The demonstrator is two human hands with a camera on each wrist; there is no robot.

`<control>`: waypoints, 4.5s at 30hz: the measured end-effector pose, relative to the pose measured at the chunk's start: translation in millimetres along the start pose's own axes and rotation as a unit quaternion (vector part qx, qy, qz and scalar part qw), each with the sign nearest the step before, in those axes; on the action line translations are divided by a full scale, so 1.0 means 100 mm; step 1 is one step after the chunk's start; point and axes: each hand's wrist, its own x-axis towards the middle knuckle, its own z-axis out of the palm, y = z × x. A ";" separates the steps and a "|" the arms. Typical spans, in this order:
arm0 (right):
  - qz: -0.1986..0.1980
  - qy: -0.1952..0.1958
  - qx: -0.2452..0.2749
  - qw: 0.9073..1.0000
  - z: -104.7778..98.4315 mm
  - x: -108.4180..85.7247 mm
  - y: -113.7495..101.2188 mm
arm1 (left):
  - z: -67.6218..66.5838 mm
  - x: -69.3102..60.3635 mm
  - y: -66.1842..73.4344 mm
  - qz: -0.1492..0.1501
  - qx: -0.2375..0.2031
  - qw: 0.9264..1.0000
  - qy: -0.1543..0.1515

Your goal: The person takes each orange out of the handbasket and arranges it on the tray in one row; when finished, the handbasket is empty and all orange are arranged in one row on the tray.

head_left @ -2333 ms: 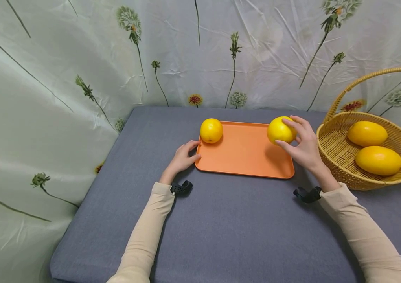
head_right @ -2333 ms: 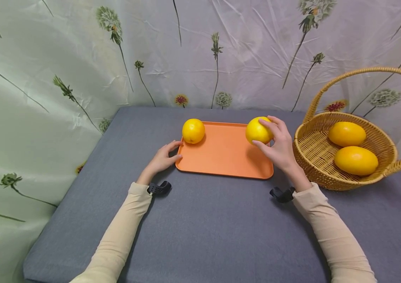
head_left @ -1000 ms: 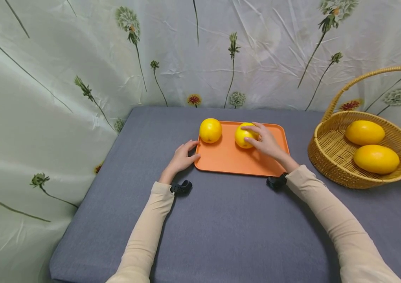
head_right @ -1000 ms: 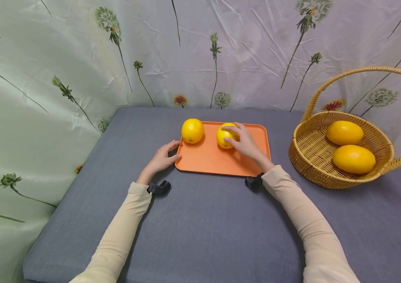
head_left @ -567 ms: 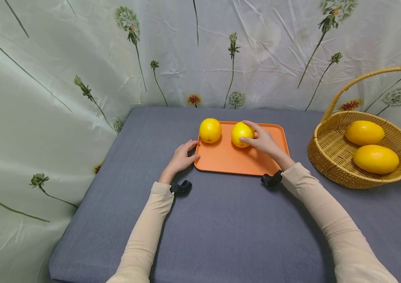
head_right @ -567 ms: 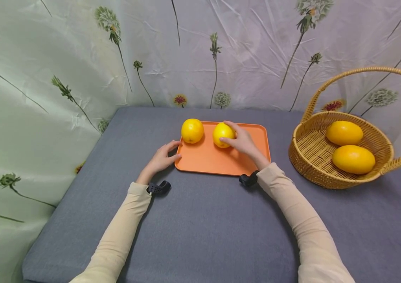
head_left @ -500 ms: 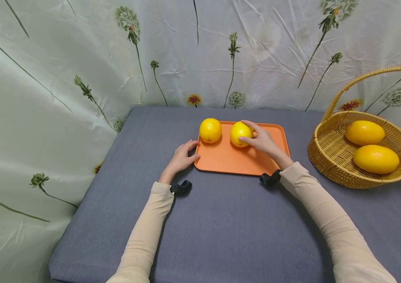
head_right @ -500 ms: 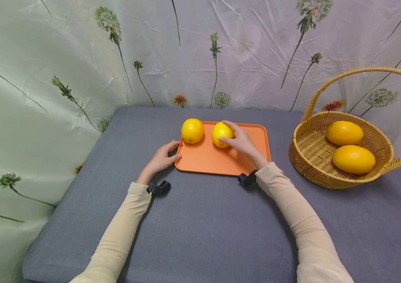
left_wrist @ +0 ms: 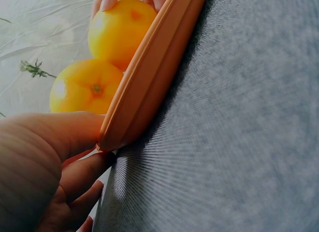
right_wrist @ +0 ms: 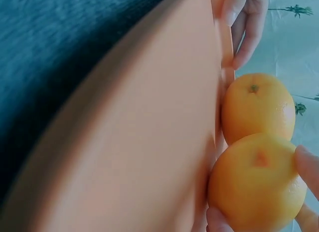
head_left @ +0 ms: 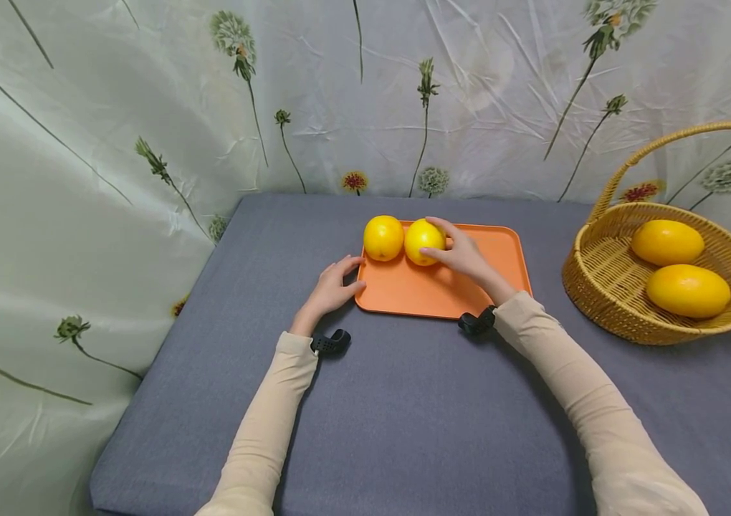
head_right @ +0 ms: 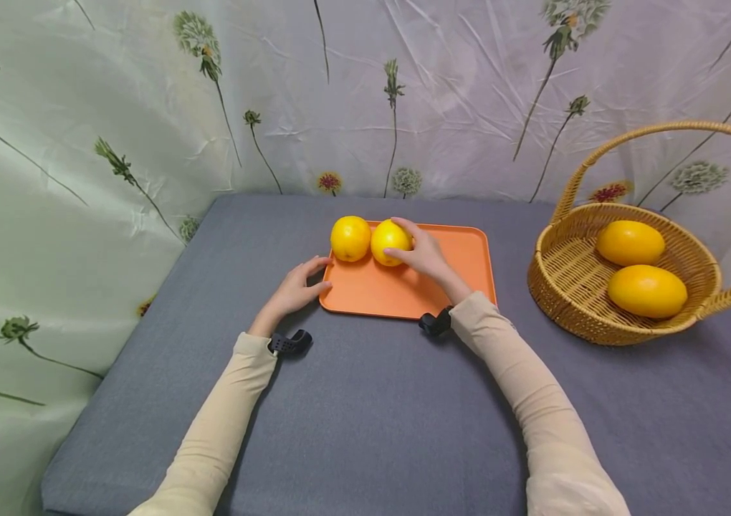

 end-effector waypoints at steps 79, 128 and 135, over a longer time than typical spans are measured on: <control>-0.097 0.074 -0.148 0.981 -1.00 -1.03 0.08 | 0.00 0.01 0.02 -0.004 0.006 1.000 0.004; -0.049 0.163 -0.329 0.929 -2.02 -1.92 1.15 | 0.02 -0.01 0.00 -0.011 -0.007 1.000 0.001; -0.022 0.118 -0.363 0.924 -2.10 -1.92 1.25 | 0.01 -0.02 -0.01 -0.006 -0.006 1.000 0.005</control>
